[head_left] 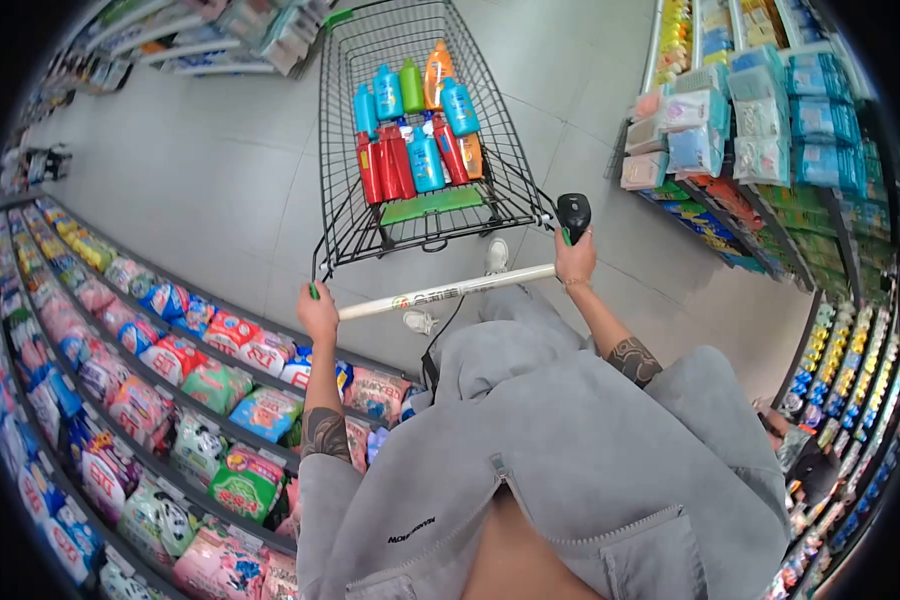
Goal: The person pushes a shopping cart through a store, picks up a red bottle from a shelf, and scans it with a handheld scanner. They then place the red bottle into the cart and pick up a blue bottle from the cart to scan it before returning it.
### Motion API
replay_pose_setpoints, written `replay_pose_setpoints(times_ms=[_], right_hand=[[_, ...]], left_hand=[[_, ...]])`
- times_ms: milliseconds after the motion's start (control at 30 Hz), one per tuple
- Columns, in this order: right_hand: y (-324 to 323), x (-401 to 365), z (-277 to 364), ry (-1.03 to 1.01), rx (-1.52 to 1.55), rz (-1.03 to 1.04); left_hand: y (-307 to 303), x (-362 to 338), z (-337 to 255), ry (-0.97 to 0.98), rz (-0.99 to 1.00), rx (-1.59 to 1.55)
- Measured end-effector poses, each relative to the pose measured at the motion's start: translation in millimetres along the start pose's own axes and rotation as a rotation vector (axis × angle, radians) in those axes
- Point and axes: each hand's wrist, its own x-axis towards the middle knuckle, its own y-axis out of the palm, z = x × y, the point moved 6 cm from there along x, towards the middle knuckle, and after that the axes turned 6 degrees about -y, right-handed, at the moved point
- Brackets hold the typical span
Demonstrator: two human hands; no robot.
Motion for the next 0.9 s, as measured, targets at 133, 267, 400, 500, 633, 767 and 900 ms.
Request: replay_pose_setpoints(times_ms=[133, 267, 400, 500, 633, 767, 900], right_hand=[[-15.8, 41.7, -13.6, 0.038, 0.073, -0.059], [-28.0, 83.6, -26.2, 0.098, 0.101, -0.044], [-31.8, 128.2, -45.5, 0.083, 0.104, -0.071], [-33.0, 160.7, -59.5, 0.127, 0.107, -0.053], [-39.5, 203.9, -71.8, 0.124, 0.078, -0.07], [-53.6, 248.2, -75.3, 0.162, 0.065, -0.068], [-63.0, 292.8, -73.3, 0.196, 0.036, -0.046]], left_hand=[[26.2, -1.2, -43.5, 0.032, 0.0, -0.051], [56.5, -0.2, -92.4, -0.009, 0.053, -0.056], [96.7, 13.5, -125.8, -0.032, 0.096, 0.005], [123.1, 19.3, -159.5, 0.022, 0.149, 0.053], [152.6, 25.8, -204.2, 0.059, 0.213, 0.119], [174.6, 34.0, -255.1, 0.059, 0.266, 0.112], [196.0, 47.5, -298.4, 0.06, 0.302, 0.06]])
